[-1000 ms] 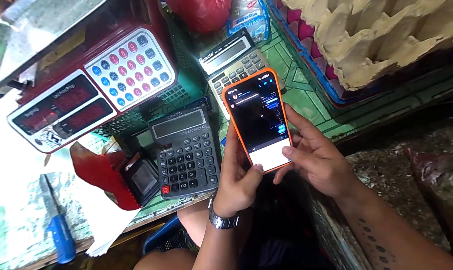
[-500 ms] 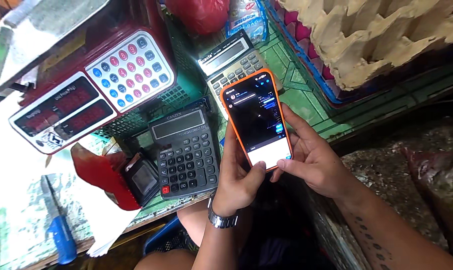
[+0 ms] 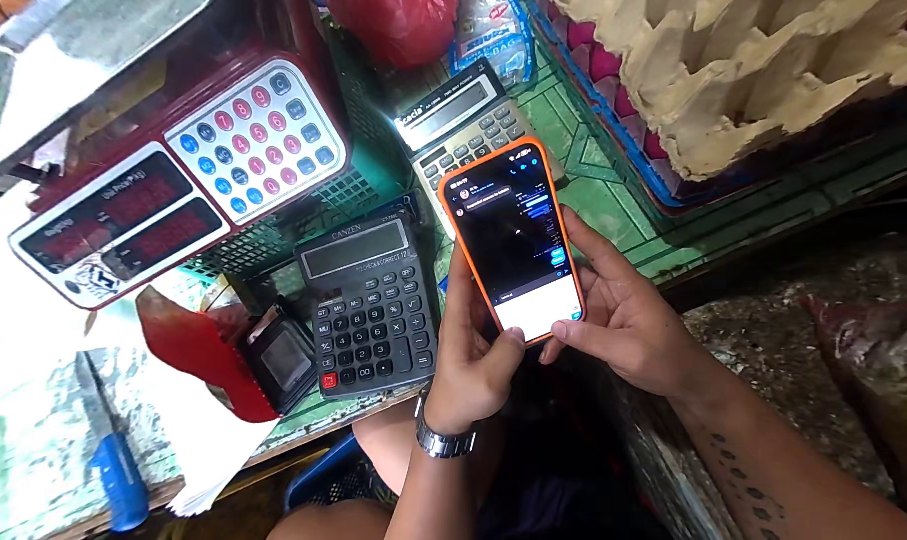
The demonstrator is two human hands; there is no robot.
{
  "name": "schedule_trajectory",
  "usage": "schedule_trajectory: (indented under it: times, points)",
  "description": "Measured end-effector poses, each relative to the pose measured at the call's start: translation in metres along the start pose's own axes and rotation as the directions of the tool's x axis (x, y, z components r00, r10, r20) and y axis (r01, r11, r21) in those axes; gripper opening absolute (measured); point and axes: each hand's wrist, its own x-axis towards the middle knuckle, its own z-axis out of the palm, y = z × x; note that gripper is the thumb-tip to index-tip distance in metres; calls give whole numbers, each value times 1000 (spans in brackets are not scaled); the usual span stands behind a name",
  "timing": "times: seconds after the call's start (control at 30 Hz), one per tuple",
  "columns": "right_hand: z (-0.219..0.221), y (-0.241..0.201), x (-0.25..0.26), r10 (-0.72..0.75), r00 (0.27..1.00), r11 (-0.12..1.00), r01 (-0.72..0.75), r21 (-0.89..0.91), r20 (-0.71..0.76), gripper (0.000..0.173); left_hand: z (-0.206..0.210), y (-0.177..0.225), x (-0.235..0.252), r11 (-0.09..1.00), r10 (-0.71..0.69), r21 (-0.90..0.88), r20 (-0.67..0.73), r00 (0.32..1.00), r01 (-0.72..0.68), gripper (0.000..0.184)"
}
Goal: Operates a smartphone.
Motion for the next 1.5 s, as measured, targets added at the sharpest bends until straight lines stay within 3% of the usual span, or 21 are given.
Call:
schedule_trajectory:
  times: [0.27,0.5,0.73,0.9,1.17,1.5]
  points:
    - [0,1,1,-6,1000,1000,7,27,-10,85,3,2,3,1000,2,14,-17,1000,-2,87]
    - [19,2,1,-3,970,994,-25,-110,-242,88,-1,0,0,1000,2,18,25,1000,-3,93]
    - [13,4,-1,-39,987,997,28,-71,-156,79,-2,-1,0,1000,15,11,39,999,-15,95]
    - [3,3,1,-56,997,998,58,27,-43,86,-2,1,2,999,-11,41,68,998,9,106]
    - [7,1,1,-24,996,1000,26,18,-81,88,-5,-1,2,1000,13,15,84,996,-14,105]
    - [2,4,2,-61,998,998,61,22,-30,82,-5,-3,3,999,30,-36,77,997,-27,103]
